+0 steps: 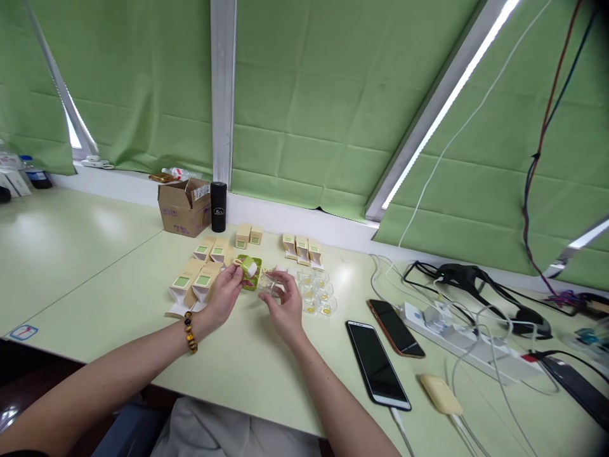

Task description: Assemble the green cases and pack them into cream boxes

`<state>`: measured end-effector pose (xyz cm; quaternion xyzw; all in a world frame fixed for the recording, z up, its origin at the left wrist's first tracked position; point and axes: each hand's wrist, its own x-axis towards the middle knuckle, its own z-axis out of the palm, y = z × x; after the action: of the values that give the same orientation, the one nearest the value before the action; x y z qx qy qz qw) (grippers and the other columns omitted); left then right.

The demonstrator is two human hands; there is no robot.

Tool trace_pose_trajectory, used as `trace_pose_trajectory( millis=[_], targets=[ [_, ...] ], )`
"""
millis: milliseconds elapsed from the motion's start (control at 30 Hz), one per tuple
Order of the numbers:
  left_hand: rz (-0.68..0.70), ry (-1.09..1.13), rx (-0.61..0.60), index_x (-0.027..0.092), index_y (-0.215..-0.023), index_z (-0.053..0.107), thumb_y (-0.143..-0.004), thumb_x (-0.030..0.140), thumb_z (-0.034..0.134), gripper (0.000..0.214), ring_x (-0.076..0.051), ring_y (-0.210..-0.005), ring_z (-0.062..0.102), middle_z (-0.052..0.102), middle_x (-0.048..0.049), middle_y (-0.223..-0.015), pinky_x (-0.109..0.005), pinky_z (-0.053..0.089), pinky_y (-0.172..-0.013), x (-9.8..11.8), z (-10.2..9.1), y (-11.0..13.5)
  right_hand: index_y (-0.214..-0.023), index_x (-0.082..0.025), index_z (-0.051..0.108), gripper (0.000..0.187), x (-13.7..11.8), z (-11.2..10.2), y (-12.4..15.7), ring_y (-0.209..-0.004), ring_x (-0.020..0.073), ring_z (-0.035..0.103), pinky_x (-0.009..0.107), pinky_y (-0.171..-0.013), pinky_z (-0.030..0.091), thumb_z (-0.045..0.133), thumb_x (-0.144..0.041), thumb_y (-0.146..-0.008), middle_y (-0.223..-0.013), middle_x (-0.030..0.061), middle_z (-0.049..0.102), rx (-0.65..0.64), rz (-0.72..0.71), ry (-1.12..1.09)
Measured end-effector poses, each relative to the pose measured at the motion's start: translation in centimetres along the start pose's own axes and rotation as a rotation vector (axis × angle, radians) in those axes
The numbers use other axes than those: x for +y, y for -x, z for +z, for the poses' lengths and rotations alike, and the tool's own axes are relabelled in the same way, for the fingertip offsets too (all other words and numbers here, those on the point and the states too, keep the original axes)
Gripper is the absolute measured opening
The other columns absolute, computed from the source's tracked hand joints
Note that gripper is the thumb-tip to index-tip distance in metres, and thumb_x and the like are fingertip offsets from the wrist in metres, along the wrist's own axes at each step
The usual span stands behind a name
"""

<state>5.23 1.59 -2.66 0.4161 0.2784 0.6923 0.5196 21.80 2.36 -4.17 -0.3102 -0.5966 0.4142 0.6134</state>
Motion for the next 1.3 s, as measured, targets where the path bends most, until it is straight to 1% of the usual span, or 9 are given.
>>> trace_pose_trajectory(
  millis=[133,267,400,467,567,667,833,967,1300],
  targets=[
    [-0.003,0.004,-0.003,0.018,-0.109,0.068,-0.087,0.045,0.082,0.037,-0.025,-0.111,0.068,0.073,-0.0098,-0.116,-0.035,0.056,-0.090,0.0,0.0,0.0,-0.124,-0.029,0.068,0.042,-0.1,0.2,0.6,-0.126,0.0258,0.063,0.043,-0.107,0.056,0.079,-0.022,-0.084,-0.131,0.0081,0.067,-0.054,-0.080,0.112],
    [0.017,-0.038,-0.024,0.020,-0.118,0.068,-0.091,0.046,0.077,0.039,-0.024,-0.114,0.068,0.073,-0.0100,-0.121,-0.037,0.055,-0.095,-0.2,-0.1,0.0,-0.122,-0.028,0.068,0.040,0.1,0.3,0.6,-0.128,0.0262,0.061,0.042,-0.103,0.059,0.081,-0.029,-0.085,-0.134,0.0090,0.063,-0.029,-0.046,0.063],
    [0.049,-0.089,-0.067,0.021,-0.126,0.067,-0.093,0.050,0.075,0.045,-0.026,-0.120,0.066,0.071,-0.0111,-0.128,-0.036,0.056,-0.096,-0.5,-0.4,0.0,-0.120,-0.025,0.069,0.045,0.1,0.5,0.3,-0.119,0.0260,0.066,0.040,-0.095,0.063,0.085,-0.043,-0.082,-0.124,0.0097,0.069,0.040,0.080,-0.086],
    [0.059,-0.114,-0.094,0.021,-0.130,0.066,-0.094,0.050,0.073,0.047,-0.026,-0.124,0.065,0.070,-0.0116,-0.131,-0.035,0.055,-0.099,-0.6,-0.5,0.1,-0.119,-0.024,0.068,0.048,0.1,0.5,0.1,-0.109,0.0256,0.069,0.039,-0.086,0.066,0.084,-0.050,-0.082,-0.114,0.0088,0.072,0.064,0.137,-0.157],
    [0.062,-0.135,-0.121,0.022,-0.135,0.066,-0.095,0.049,0.073,0.049,-0.027,-0.128,0.064,0.070,-0.0116,-0.134,-0.036,0.052,-0.106,-0.7,-0.5,0.2,-0.118,-0.024,0.067,0.050,0.0,0.5,0.1,-0.094,0.0244,0.071,0.036,-0.068,0.067,0.081,-0.056,-0.084,-0.098,0.0060,0.074,0.064,0.196,-0.219],
    [0.061,-0.154,-0.137,0.023,-0.138,0.065,-0.094,0.048,0.073,0.051,-0.028,-0.132,0.061,0.068,-0.0117,-0.138,-0.038,0.051,-0.108,-0.5,-0.4,0.4,-0.117,-0.024,0.066,0.050,0.1,0.5,0.1,-0.088,0.0232,0.071,0.033,-0.060,0.065,0.081,-0.058,-0.083,-0.094,0.0046,0.074,0.055,0.223,-0.242],
    [0.060,-0.213,-0.176,0.022,-0.141,0.064,-0.096,0.049,0.071,0.053,-0.031,-0.133,0.061,0.067,-0.0127,-0.141,-0.042,0.049,-0.111,-0.1,-0.2,0.7,-0.116,-0.024,0.065,0.049,0.2,0.5,0.2,-0.086,0.0213,0.071,0.032,-0.060,0.065,0.080,-0.059,-0.084,-0.098,0.0045,0.075,0.040,0.244,-0.271],
    [0.064,-0.254,-0.200,0.022,-0.141,0.064,-0.095,0.051,0.071,0.055,-0.033,-0.134,0.061,0.066,-0.0138,-0.142,-0.043,0.051,-0.109,-0.1,-0.2,0.9,-0.115,-0.024,0.065,0.050,0.3,0.5,0.2,-0.080,0.0195,0.071,0.033,-0.060,0.065,0.081,-0.060,-0.084,-0.098,0.0037,0.075,0.042,0.250,-0.286],
    [0.123,-0.444,-0.271,0.025,-0.147,0.060,-0.102,0.049,0.062,0.051,-0.032,-0.147,0.050,0.058,-0.0113,-0.153,-0.045,0.041,-0.123,0.1,-0.2,1.2,-0.115,-0.024,0.065,0.048,0.4,0.7,0.3,-0.083,0.0194,0.072,0.034,-0.064,0.066,0.082,-0.056,-0.084,-0.101,0.0036,0.074,0.018,0.232,-0.335]
  ],
)
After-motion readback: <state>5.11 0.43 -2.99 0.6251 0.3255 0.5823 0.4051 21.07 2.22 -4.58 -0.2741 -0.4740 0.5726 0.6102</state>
